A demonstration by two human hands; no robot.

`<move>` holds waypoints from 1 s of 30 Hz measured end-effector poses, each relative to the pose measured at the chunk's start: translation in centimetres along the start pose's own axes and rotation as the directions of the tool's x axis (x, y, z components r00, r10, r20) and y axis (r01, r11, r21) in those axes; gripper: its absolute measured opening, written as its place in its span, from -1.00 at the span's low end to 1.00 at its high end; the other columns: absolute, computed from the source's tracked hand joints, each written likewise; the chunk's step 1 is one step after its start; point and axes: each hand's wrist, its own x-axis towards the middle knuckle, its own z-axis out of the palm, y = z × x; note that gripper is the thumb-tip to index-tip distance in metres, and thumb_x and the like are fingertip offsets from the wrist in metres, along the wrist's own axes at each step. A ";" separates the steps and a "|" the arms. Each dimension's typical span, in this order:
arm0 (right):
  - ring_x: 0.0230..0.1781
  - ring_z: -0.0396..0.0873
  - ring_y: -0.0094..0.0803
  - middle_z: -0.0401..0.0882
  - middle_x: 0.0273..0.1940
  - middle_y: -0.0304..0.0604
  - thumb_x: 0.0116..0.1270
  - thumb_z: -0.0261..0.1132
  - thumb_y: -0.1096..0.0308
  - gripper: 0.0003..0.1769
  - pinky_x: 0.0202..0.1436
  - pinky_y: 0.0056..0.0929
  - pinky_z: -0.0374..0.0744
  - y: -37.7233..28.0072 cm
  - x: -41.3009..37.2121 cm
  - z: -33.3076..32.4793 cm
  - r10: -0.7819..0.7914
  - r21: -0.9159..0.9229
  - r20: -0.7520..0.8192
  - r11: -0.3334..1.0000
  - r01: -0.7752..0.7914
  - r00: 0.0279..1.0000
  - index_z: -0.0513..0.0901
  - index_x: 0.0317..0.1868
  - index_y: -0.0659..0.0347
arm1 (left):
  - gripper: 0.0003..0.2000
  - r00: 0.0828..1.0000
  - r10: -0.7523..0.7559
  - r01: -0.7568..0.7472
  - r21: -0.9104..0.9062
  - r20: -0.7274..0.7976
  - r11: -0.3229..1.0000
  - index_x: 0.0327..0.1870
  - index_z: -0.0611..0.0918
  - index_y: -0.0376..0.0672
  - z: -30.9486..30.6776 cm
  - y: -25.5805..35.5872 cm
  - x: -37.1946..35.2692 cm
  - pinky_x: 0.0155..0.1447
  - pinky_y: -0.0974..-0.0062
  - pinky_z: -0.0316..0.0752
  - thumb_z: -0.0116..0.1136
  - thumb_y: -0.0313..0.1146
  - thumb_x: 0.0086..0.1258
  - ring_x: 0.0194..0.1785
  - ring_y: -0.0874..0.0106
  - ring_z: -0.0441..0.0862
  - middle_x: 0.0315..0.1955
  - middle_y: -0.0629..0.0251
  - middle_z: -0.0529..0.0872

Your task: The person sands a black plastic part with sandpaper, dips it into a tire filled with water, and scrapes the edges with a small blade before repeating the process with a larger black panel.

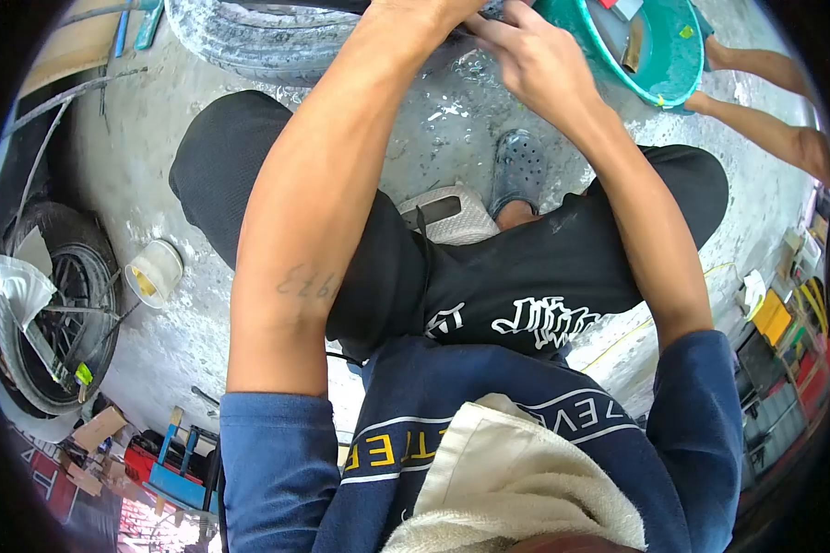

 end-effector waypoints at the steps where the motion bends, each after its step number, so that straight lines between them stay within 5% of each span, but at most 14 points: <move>1: -0.25 0.68 0.12 0.65 -0.04 0.07 0.40 0.24 0.42 -0.61 -0.17 -0.01 0.65 -0.1 0.6 -0.1 -0.015 0.023 0.002 1.000 0.015 1.000 0.72 0.22 0.17 | -0.84 1.000 0.005 -0.005 0.012 0.027 1.000 -0.19 0.69 -0.14 0.1 -0.1 0.2 -0.27 0.08 0.64 0.18 -0.34 0.28 -0.45 0.05 0.77 -0.56 0.04 0.76; 3: -0.24 0.69 0.12 0.63 0.00 0.09 0.37 0.22 0.46 -0.60 -0.17 -0.01 0.65 -0.3 0.3 -1.0 0.003 0.056 0.021 0.998 -0.004 1.000 0.73 0.20 0.14 | -0.84 0.998 0.011 -0.012 0.025 0.059 1.000 -0.19 0.69 -0.14 0.1 0.0 0.2 -0.28 0.08 0.64 0.18 -0.34 0.28 -0.45 0.05 0.77 -0.56 0.04 0.76; 5: -0.24 0.69 0.12 0.62 -0.02 0.11 0.29 0.20 0.52 -0.56 -0.16 -0.02 0.65 -1.0 -0.6 -2.7 0.138 -0.033 0.210 0.990 -0.134 0.968 0.76 0.16 0.13 | -0.86 0.998 -0.060 0.060 0.057 -0.009 0.997 -0.23 0.70 -0.14 -0.7 0.1 -0.3 -0.28 0.08 0.64 0.19 -0.34 0.26 -0.46 0.05 0.77 -0.56 0.04 0.76; 6: -0.25 0.69 0.10 0.62 -0.04 0.10 0.29 0.21 0.52 -0.55 -0.18 -0.03 0.65 -0.5 -1.0 -2.1 0.008 0.087 0.035 0.996 -0.011 0.999 0.75 0.18 0.12 | -0.86 0.998 -0.062 0.063 0.063 -0.008 0.996 -0.23 0.70 -0.14 -0.6 0.0 -0.4 -0.28 0.08 0.64 0.19 -0.34 0.26 -0.46 0.05 0.77 -0.56 0.04 0.76; 11: -0.27 0.69 0.08 0.63 -0.07 0.08 0.36 0.24 0.48 -0.58 -0.20 -0.04 0.65 0.0 0.1 -1.0 -0.003 -0.010 0.045 1.000 0.004 0.999 0.74 0.20 0.11 | -0.90 0.992 0.104 -0.104 0.008 -0.071 0.995 -0.37 0.69 -0.13 0.5 0.0 0.1 -0.30 0.11 0.63 0.21 -0.33 0.24 -0.50 0.07 0.75 -0.59 0.06 0.74; 17: -0.28 0.67 0.08 0.60 -0.07 0.07 0.31 0.26 0.47 -0.59 -0.22 -0.05 0.64 -0.6 -0.2 -1.1 0.070 0.006 0.101 0.997 -0.071 0.992 0.75 0.16 0.13 | -0.90 0.993 0.073 -0.069 0.039 -0.091 0.997 -0.42 0.66 -0.11 -0.1 0.7 -0.7 -0.31 0.14 0.62 0.23 -0.32 0.22 -0.52 0.12 0.74 -0.62 0.07 0.73; 20: -0.30 0.66 0.07 0.58 -0.12 0.04 0.32 0.25 0.45 -0.59 -0.24 -0.05 0.63 -0.1 -0.4 -0.7 -0.046 0.000 0.047 0.999 0.046 0.998 0.74 0.17 0.11 | -0.90 0.986 0.105 -0.103 0.025 -0.129 0.994 -0.41 0.65 -0.12 0.2 0.6 -0.6 -0.31 0.15 0.62 0.23 -0.31 0.22 -0.52 0.12 0.74 -0.61 0.07 0.73; 22: -0.31 0.66 0.08 0.58 -0.13 0.04 0.27 0.23 0.48 -0.55 -0.23 -0.03 0.64 -1.3 -1.2 -2.4 0.127 -0.139 0.226 0.986 -0.097 0.966 0.74 0.18 0.11 | -0.89 0.983 0.113 -0.109 0.036 -0.142 0.993 -0.40 0.65 -0.12 -0.2 0.3 -0.9 -0.31 0.15 0.62 0.22 -0.31 0.23 -0.52 0.11 0.74 -0.61 0.06 0.74; 27: -0.29 0.66 0.06 0.58 -0.12 0.04 0.25 0.22 0.49 -0.50 -0.23 -0.04 0.64 -0.4 -0.7 -1.5 0.009 -0.065 0.084 0.998 -0.003 0.996 0.71 0.22 0.10 | -0.90 0.995 0.099 -0.099 -0.002 -0.020 0.995 -0.39 0.66 -0.14 -0.1 0.7 -0.1 -0.30 0.13 0.63 0.22 -0.32 0.22 -0.51 0.09 0.74 -0.59 0.05 0.74; 30: -0.27 0.66 0.05 0.57 -0.11 0.03 0.27 0.21 0.49 -0.49 -0.22 -0.06 0.63 -1.4 -1.2 -2.2 0.038 -0.064 0.100 0.997 -0.032 0.994 0.70 0.24 0.09 | -0.89 0.992 0.079 -0.078 0.006 -0.095 0.997 -0.37 0.67 -0.14 -0.1 0.1 -0.7 -0.31 0.13 0.63 0.23 -0.31 0.21 -0.51 0.09 0.74 -0.60 0.05 0.74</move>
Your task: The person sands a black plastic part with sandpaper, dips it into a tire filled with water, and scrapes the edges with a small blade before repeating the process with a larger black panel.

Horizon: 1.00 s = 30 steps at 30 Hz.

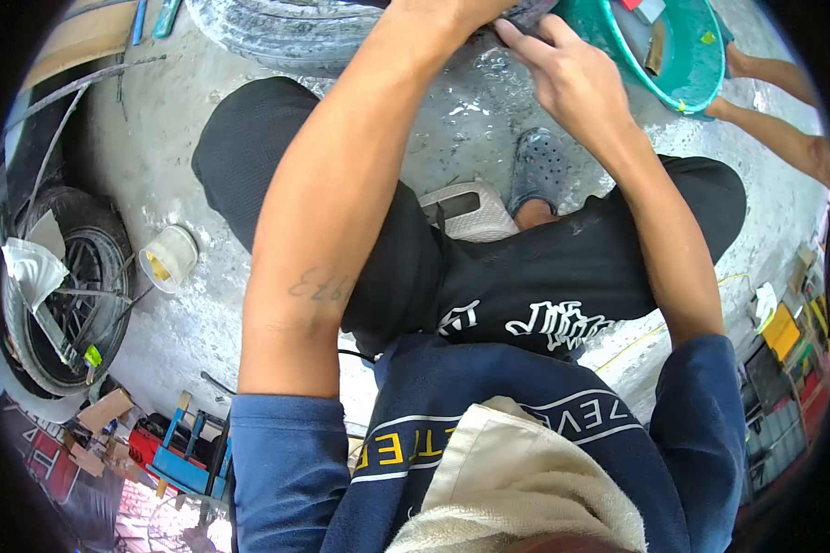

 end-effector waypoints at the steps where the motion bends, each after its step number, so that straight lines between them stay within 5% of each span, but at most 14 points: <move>1: -0.27 0.66 0.05 0.57 -0.11 0.03 0.27 0.21 0.49 -0.49 -0.22 -0.06 0.63 -0.2 0.4 0.1 -0.003 0.009 -0.004 1.000 0.003 1.000 0.70 0.24 0.09 | -0.89 1.000 0.003 -0.003 0.009 0.005 1.000 -0.37 0.67 -0.14 -0.1 -0.3 -0.2 -0.31 0.13 0.63 0.23 -0.31 0.21 -0.51 0.09 0.74 -0.60 0.05 0.74; 3: -0.27 0.66 0.06 0.57 -0.09 0.03 0.27 0.20 0.50 -0.49 -0.21 -0.05 0.63 0.1 0.6 0.1 0.051 0.005 0.043 0.999 -0.052 0.998 0.70 0.25 0.08 | -0.89 0.999 -0.031 0.032 0.005 -0.042 0.999 -0.37 0.67 -0.14 0.1 -0.1 -0.2 -0.32 0.14 0.63 0.22 -0.32 0.22 -0.52 0.09 0.74 -0.61 0.05 0.74; 9: -0.31 0.64 -0.04 0.54 -0.20 -0.10 0.41 0.32 0.39 -0.55 -0.27 -0.10 0.58 1.0 0.1 2.6 -0.091 0.035 -0.169 0.995 0.099 0.981 0.72 0.29 -0.10 | -0.89 0.998 -0.059 0.058 0.048 0.010 0.997 -0.34 0.68 -0.16 -0.7 0.0 -0.5 -0.35 0.14 0.64 0.21 -0.33 0.25 -0.53 0.09 0.75 -0.62 0.05 0.73; 13: -0.32 0.63 -0.07 0.54 -0.21 -0.12 0.41 0.33 0.37 -0.54 -0.27 -0.10 0.58 1.3 0.7 2.6 -0.071 -0.037 -0.141 0.997 0.067 0.987 0.71 0.31 -0.12 | -0.87 0.996 -0.083 0.082 0.046 0.028 0.996 -0.30 0.68 -0.17 -0.2 0.6 0.1 -0.36 0.13 0.63 0.22 -0.33 0.26 -0.53 0.07 0.75 -0.62 0.04 0.73; 16: -0.16 0.70 0.10 0.62 0.00 0.09 0.25 0.19 0.51 -0.48 -0.12 -0.07 0.67 0.9 1.4 1.8 -0.014 0.064 -0.035 0.998 0.016 0.999 0.72 0.23 0.08 | -0.87 0.997 -0.079 0.079 -0.013 -0.008 0.997 -0.29 0.67 -0.16 0.0 -0.1 0.3 -0.38 0.10 0.62 0.22 -0.31 0.28 -0.55 0.07 0.73 -0.63 0.06 0.72; 19: -0.32 0.63 -0.07 0.54 -0.21 -0.12 0.42 0.33 0.36 -0.56 -0.27 -0.10 0.57 0.6 -0.8 2.4 0.006 -0.025 -0.076 1.000 -0.008 0.997 0.72 0.30 -0.11 | -0.86 0.995 -0.073 0.077 0.055 -0.062 0.996 -0.27 0.68 -0.15 -0.9 0.1 -1.1 -0.39 0.11 0.62 0.21 -0.30 0.30 -0.55 0.07 0.73 -0.62 0.05 0.73; 22: -0.30 0.65 -0.04 0.54 -0.19 -0.09 0.40 0.30 0.43 -0.55 -0.25 -0.08 0.60 1.0 0.8 3.2 -0.026 -0.037 -0.126 0.999 0.022 0.992 0.72 0.28 -0.08 | -0.87 0.988 -0.133 0.128 0.074 0.073 0.989 -0.28 0.68 -0.13 -0.4 0.2 -0.4 -0.39 0.11 0.61 0.22 -0.29 0.29 -0.55 0.07 0.73 -0.62 0.05 0.73; 30: -0.18 0.73 0.02 0.60 -0.04 -0.04 0.26 0.21 0.54 -0.40 -0.08 -0.03 0.71 0.3 0.3 2.6 0.028 -0.025 -0.051 0.999 -0.030 0.998 0.66 0.33 -0.02 | -0.87 0.999 -0.046 0.046 0.064 0.006 0.997 -0.32 0.70 -0.13 0.0 0.5 -0.2 -0.37 0.09 0.62 0.24 -0.30 0.23 -0.53 0.08 0.73 -0.60 0.08 0.74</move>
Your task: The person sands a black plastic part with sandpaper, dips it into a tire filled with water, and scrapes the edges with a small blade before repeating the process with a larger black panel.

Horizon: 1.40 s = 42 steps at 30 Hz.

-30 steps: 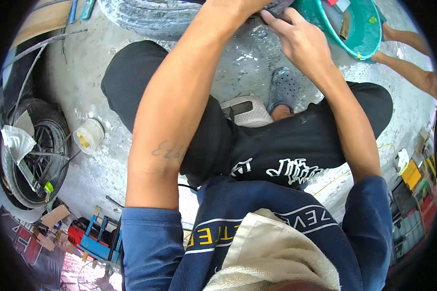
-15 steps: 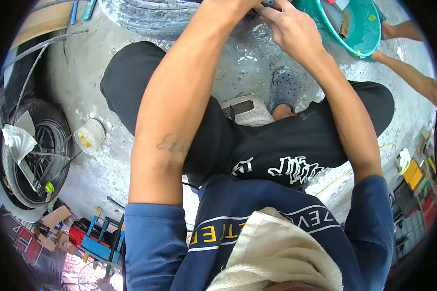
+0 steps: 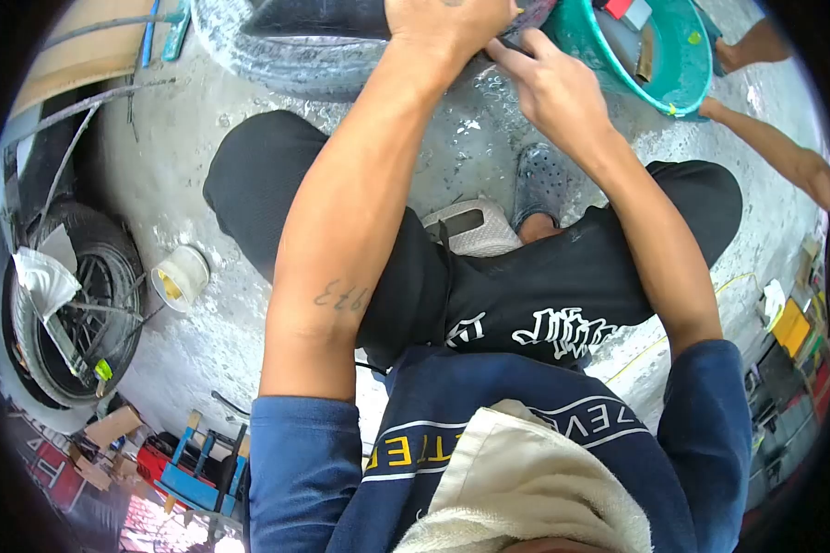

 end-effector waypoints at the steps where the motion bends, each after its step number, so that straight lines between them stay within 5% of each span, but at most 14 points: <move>1: -0.18 0.73 0.01 0.60 -0.06 -0.04 0.27 0.21 0.53 -0.41 -0.05 -0.03 0.70 0.2 0.5 0.3 -0.029 -0.012 -0.039 1.000 0.028 0.999 0.66 0.33 -0.02 | -0.87 1.000 0.013 -0.014 -0.011 -0.008 1.000 -0.32 0.70 -0.13 0.2 0.1 0.3 -0.37 0.09 0.62 0.24 -0.30 0.23 -0.53 0.08 0.73 -0.60 0.08 0.74; 4: -0.13 0.72 -0.03 0.57 -0.06 -0.05 0.26 0.22 0.52 -0.40 -0.02 -0.04 0.70 0.2 0.1 -0.1 0.003 -0.009 0.005 1.000 -0.002 1.000 0.66 0.33 -0.03 | -0.89 0.992 -0.097 0.102 -0.068 0.077 0.992 -0.31 0.70 -0.12 -0.1 -0.4 0.6 -0.35 0.06 0.62 0.24 -0.31 0.24 -0.51 0.08 0.73 -0.60 0.07 0.74; 7: -0.14 0.71 -0.03 0.55 -0.06 -0.03 0.27 0.21 0.50 -0.40 -0.05 -0.03 0.70 -0.5 -0.4 -0.6 0.045 0.044 0.055 0.998 -0.048 0.997 0.65 0.35 -0.04 | -0.89 0.999 -0.053 0.053 0.046 -0.001 0.998 -0.32 0.69 -0.13 -0.9 -0.4 -0.2 -0.38 0.06 0.60 0.24 -0.32 0.24 -0.56 0.05 0.71 -0.64 0.06 0.71; 17: -0.16 0.71 -0.01 0.55 -0.07 -0.02 0.27 0.19 0.53 -0.38 -0.10 0.00 0.70 -0.1 0.0 -0.5 0.009 0.003 0.062 1.000 -0.010 0.998 0.62 0.37 -0.03 | -0.89 0.999 0.025 -0.025 0.011 -0.035 1.000 -0.37 0.64 -0.14 0.2 -0.6 -0.4 -0.43 0.10 0.58 0.25 -0.31 0.25 -0.58 0.05 0.69 -0.66 0.05 0.69; 21: -0.17 0.71 0.00 0.56 -0.04 -0.02 0.25 0.23 0.51 -0.37 -0.12 -0.01 0.70 -0.4 1.0 -0.3 -0.002 -0.053 0.075 0.999 0.005 0.997 0.61 0.38 -0.02 | -0.89 0.993 -0.083 0.086 -0.028 0.087 0.996 -0.39 0.63 -0.12 0.1 -0.5 0.4 -0.42 0.08 0.57 0.24 -0.31 0.26 -0.59 0.05 0.68 -0.65 0.07 0.70; 22: -0.16 0.72 0.00 0.57 -0.04 -0.01 0.26 0.23 0.50 -0.38 -0.12 -0.02 0.71 0.0 0.1 -0.3 -0.054 -0.013 0.021 0.998 0.055 0.998 0.61 0.38 -0.01 | -0.89 0.998 -0.035 0.034 -0.027 -0.042 0.999 -0.38 0.64 -0.12 -0.1 -0.7 0.0 -0.42 0.08 0.57 0.24 -0.30 0.27 -0.59 0.06 0.68 -0.65 0.09 0.70; 25: -0.13 0.72 -0.02 0.56 -0.04 0.00 0.29 0.22 0.49 -0.39 -0.09 -0.03 0.71 -0.2 -0.3 -0.6 -0.006 -0.013 0.075 1.000 0.007 0.997 0.61 0.38 -0.01 | -0.89 0.993 0.048 -0.047 0.015 -0.112 0.999 -0.39 0.64 -0.13 -0.4 -0.4 -0.3 -0.42 0.08 0.57 0.23 -0.32 0.29 -0.59 0.07 0.68 -0.66 0.07 0.69; 26: -0.13 0.72 -0.02 0.56 -0.04 0.00 0.29 0.22 0.49 -0.39 -0.09 -0.03 0.71 -0.1 -0.1 -0.4 0.012 -0.018 0.077 1.000 -0.010 0.997 0.61 0.38 -0.01 | -0.90 1.000 -0.015 0.014 0.049 0.007 0.999 -0.40 0.64 -0.12 -0.1 0.0 -0.3 -0.41 0.08 0.57 0.23 -0.33 0.28 -0.58 0.07 0.68 -0.66 0.07 0.69; 29: -0.11 0.73 -0.03 0.56 -0.05 0.00 0.29 0.22 0.49 -0.39 -0.08 -0.04 0.72 -0.1 1.0 -0.1 -0.010 -0.073 0.078 0.997 0.016 0.997 0.62 0.38 -0.01 | -0.90 0.999 -0.028 0.031 -0.075 0.034 0.997 -0.41 0.64 -0.11 0.6 -0.7 0.3 -0.41 0.09 0.57 0.25 -0.32 0.27 -0.57 0.05 0.69 -0.65 0.06 0.69; 33: -0.14 0.74 -0.04 0.58 -0.02 -0.01 0.29 0.22 0.49 -0.41 -0.08 -0.06 0.73 -0.4 -0.5 -0.8 -0.001 -0.025 0.088 1.000 0.003 0.996 0.63 0.36 0.02 | -0.89 0.996 0.020 -0.017 0.035 -0.085 0.999 -0.38 0.65 -0.13 -1.0 -0.5 -0.4 -0.41 0.09 0.57 0.24 -0.32 0.29 -0.55 0.08 0.70 -0.65 0.05 0.69; 37: -0.15 0.74 -0.02 0.57 -0.03 0.00 0.28 0.23 0.49 -0.41 -0.12 -0.05 0.72 -0.3 0.6 -0.3 0.005 -0.060 0.078 0.998 0.000 0.997 0.62 0.36 0.05 | -0.90 0.999 -0.036 0.036 0.004 0.037 0.999 -0.35 0.66 -0.11 0.6 -0.5 0.3 -0.42 0.07 0.57 0.26 -0.30 0.29 -0.57 0.05 0.69 -0.64 0.04 0.70; 39: -0.14 0.74 -0.01 0.57 -0.02 -0.01 0.28 0.23 0.49 -0.40 -0.11 -0.04 0.72 -0.4 -0.1 -0.5 -0.040 0.023 0.048 0.999 0.039 0.998 0.61 0.37 0.06 | -0.87 1.000 -0.002 0.002 -0.038 0.011 0.999 -0.31 0.69 -0.12 0.1 -0.9 -0.3 -0.41 0.09 0.59 0.27 -0.27 0.29 -0.57 0.05 0.70 -0.63 0.03 0.71; 41: -0.11 0.74 0.01 0.58 -0.02 0.00 0.28 0.23 0.49 -0.43 -0.09 -0.02 0.72 -0.8 -0.8 -1.1 0.002 0.008 0.105 1.000 -0.003 0.994 0.61 0.34 0.08 | -0.85 0.993 0.073 -0.063 0.111 -0.088 0.992 -0.23 0.75 -0.10 0.0 -0.7 -1.2 -0.34 0.26 0.61 0.35 -0.30 0.23 -0.52 0.27 0.76 -0.62 0.14 0.76; 42: -0.10 0.74 0.01 0.58 -0.02 0.00 0.28 0.22 0.48 -0.44 -0.08 -0.02 0.73 -0.7 -0.2 -1.0 0.003 0.016 0.110 1.000 -0.005 0.994 0.62 0.33 0.08 | -0.92 0.988 0.084 -0.073 0.085 -0.127 0.994 -0.28 0.70 -0.03 0.8 -0.8 -0.9 -0.38 0.17 0.58 0.28 -0.31 0.25 -0.54 0.16 0.73 -0.62 0.16 0.75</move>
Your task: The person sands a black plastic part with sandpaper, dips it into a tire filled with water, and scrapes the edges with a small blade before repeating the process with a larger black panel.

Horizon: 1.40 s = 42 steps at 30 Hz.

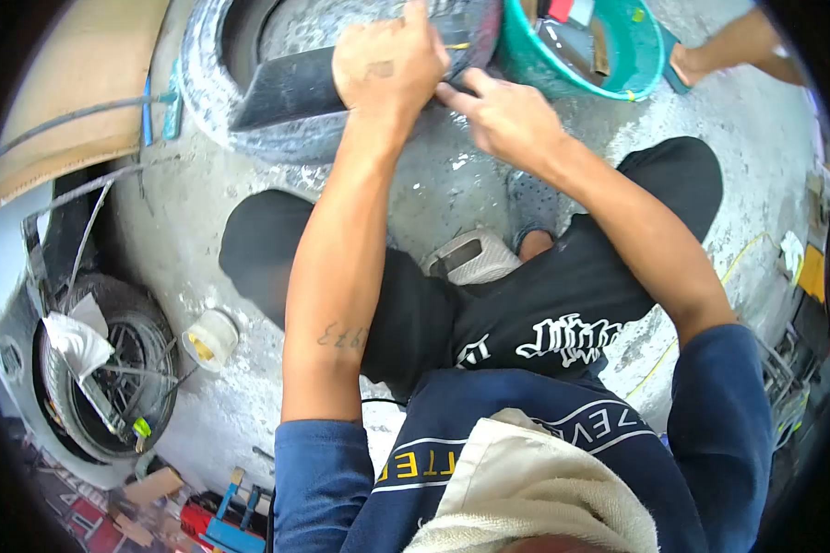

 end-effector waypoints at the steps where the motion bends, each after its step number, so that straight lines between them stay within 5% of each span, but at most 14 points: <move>1: -0.09 0.74 0.01 0.58 -0.01 0.01 0.28 0.22 0.48 -0.45 -0.06 -0.02 0.73 0.1 0.6 0.3 0.011 0.008 0.005 1.000 -0.011 1.000 0.62 0.32 0.09 | -0.92 1.000 0.009 -0.009 -0.023 -0.017 1.000 -0.28 0.70 -0.03 0.2 0.1 0.4 -0.38 0.17 0.58 0.28 -0.31 0.25 -0.54 0.16 0.73 -0.62 0.16 0.75; 3: -0.05 0.73 0.02 0.58 0.02 0.06 0.27 0.22 0.48 -0.48 -0.06 -0.03 0.74 -0.2 1.8 0.3 0.033 0.015 0.041 0.999 -0.033 0.999 0.64 0.27 0.13 | -0.91 0.995 0.015 -0.012 -0.027 0.095 1.000 -0.29 0.71 -0.03 0.1 -0.1 0.9 -0.36 0.20 0.59 0.29 -0.30 0.25 -0.56 0.20 0.73 -0.63 0.16 0.75; 6: -0.16 0.72 0.03 0.55 -0.07 0.05 0.24 0.25 0.49 -0.56 -0.14 0.01 0.71 -0.6 0.2 0.7 -0.016 0.074 -0.094 0.997 0.023 0.995 0.67 0.16 0.14 | -0.89 0.998 -0.025 0.024 0.012 0.053 1.000 -0.23 0.74 -0.03 -1.0 0.1 -0.2 -0.31 0.20 0.61 0.28 -0.30 0.27 -0.54 0.20 0.74 -0.63 0.16 0.75; 11: -0.07 0.74 -0.01 0.57 0.05 0.02 0.23 0.27 0.50 -0.42 -0.10 -0.02 0.74 -0.5 2.3 0.6 -0.003 -0.001 0.035 1.000 0.004 0.999 0.60 0.32 0.18 | -0.90 0.997 -0.010 0.012 -0.019 0.070 1.000 -0.32 0.66 -0.08 -0.4 -0.1 0.6 -0.36 0.24 0.53 0.32 -0.33 0.19 -0.56 0.23 0.72 -0.65 0.16 0.72; 13: -0.07 0.74 -0.01 0.57 0.05 0.02 0.23 0.27 0.51 -0.42 -0.10 -0.02 0.74 -0.5 1.0 0.1 -0.040 0.035 -0.020 0.999 0.040 0.999 0.60 0.32 0.19 | -0.88 0.999 0.000 0.001 -0.020 0.032 1.000 -0.26 0.69 -0.08 -1.0 -0.4 0.3 -0.35 0.23 0.55 0.31 -0.33 0.21 -0.57 0.22 0.71 -0.65 0.18 0.72; 15: -0.08 0.74 0.02 0.56 0.07 0.04 0.23 0.26 0.52 -0.48 -0.10 0.00 0.73 -0.6 0.0 -0.7 -0.004 0.061 0.095 0.998 -0.002 0.995 0.62 0.26 0.22 | -0.88 0.990 -0.092 0.091 0.014 0.104 0.996 -0.19 0.74 -0.02 -1.9 -0.3 -0.5 -0.35 0.19 0.59 0.27 -0.33 0.31 -0.55 0.15 0.72 -0.61 0.12 0.75; 21: -0.06 0.74 -0.04 0.56 0.02 -0.04 0.23 0.30 0.48 -0.42 -0.09 -0.03 0.74 -0.5 0.7 0.0 -0.020 0.055 -0.029 0.998 0.022 0.999 0.60 0.33 0.16 | -0.86 0.986 -0.118 0.123 -0.035 0.119 0.992 -0.15 0.75 0.01 -0.9 -0.8 0.0 -0.28 0.13 0.62 0.27 -0.31 0.31 -0.51 0.08 0.74 -0.56 0.07 0.77; 34: -0.04 0.72 0.00 0.56 0.04 0.03 0.27 0.23 0.47 -0.43 -0.07 0.01 0.71 0.2 1.0 0.6 -0.021 0.017 0.076 1.000 0.020 0.997 0.58 0.34 0.15 | -0.85 0.991 -0.122 0.125 -0.043 0.053 0.991 -0.16 0.74 -0.03 -0.7 0.1 -0.5 -0.39 0.11 0.60 0.29 -0.32 0.27 -0.58 0.11 0.70 -0.63 0.15 0.74; 37: -0.06 0.72 -0.01 0.56 0.02 0.02 0.27 0.23 0.48 -0.38 -0.08 0.00 0.70 -0.1 1.3 0.5 -0.030 0.060 0.027 0.998 0.029 0.999 0.56 0.39 0.11 | -0.81 0.977 -0.119 0.130 -0.052 0.178 0.990 -0.13 0.73 -0.05 -0.7 -1.0 -0.4 -0.43 0.08 0.55 0.29 -0.27 0.27 -0.59 0.10 0.70 -0.62 0.12 0.74; 40: -0.05 0.71 0.00 0.55 0.00 0.02 0.27 0.21 0.50 -0.39 -0.08 0.02 0.69 0.1 1.1 -0.1 -0.108 0.045 0.007 0.993 0.107 0.994 0.56 0.38 0.11 | -0.88 0.987 -0.146 0.152 -0.079 0.072 0.985 -0.24 0.68 -0.07 -1.5 -0.5 -1.1 -0.34 0.16 0.53 0.31 -0.33 0.24 -0.57 0.16 0.69 -0.62 0.16 0.73; 42: -0.03 0.71 -0.02 0.55 0.00 -0.01 0.26 0.21 0.52 -0.38 -0.08 0.03 0.69 -0.1 1.9 -0.2 -0.012 -0.006 0.080 1.000 0.012 0.997 0.56 0.39 0.10 | -0.88 0.980 -0.185 0.191 -0.093 0.071 0.977 -0.26 0.65 -0.08 -0.9 -0.4 -0.6 -0.32 0.19 0.53 0.31 -0.33 0.24 -0.57 0.18 0.68 -0.63 0.16 0.72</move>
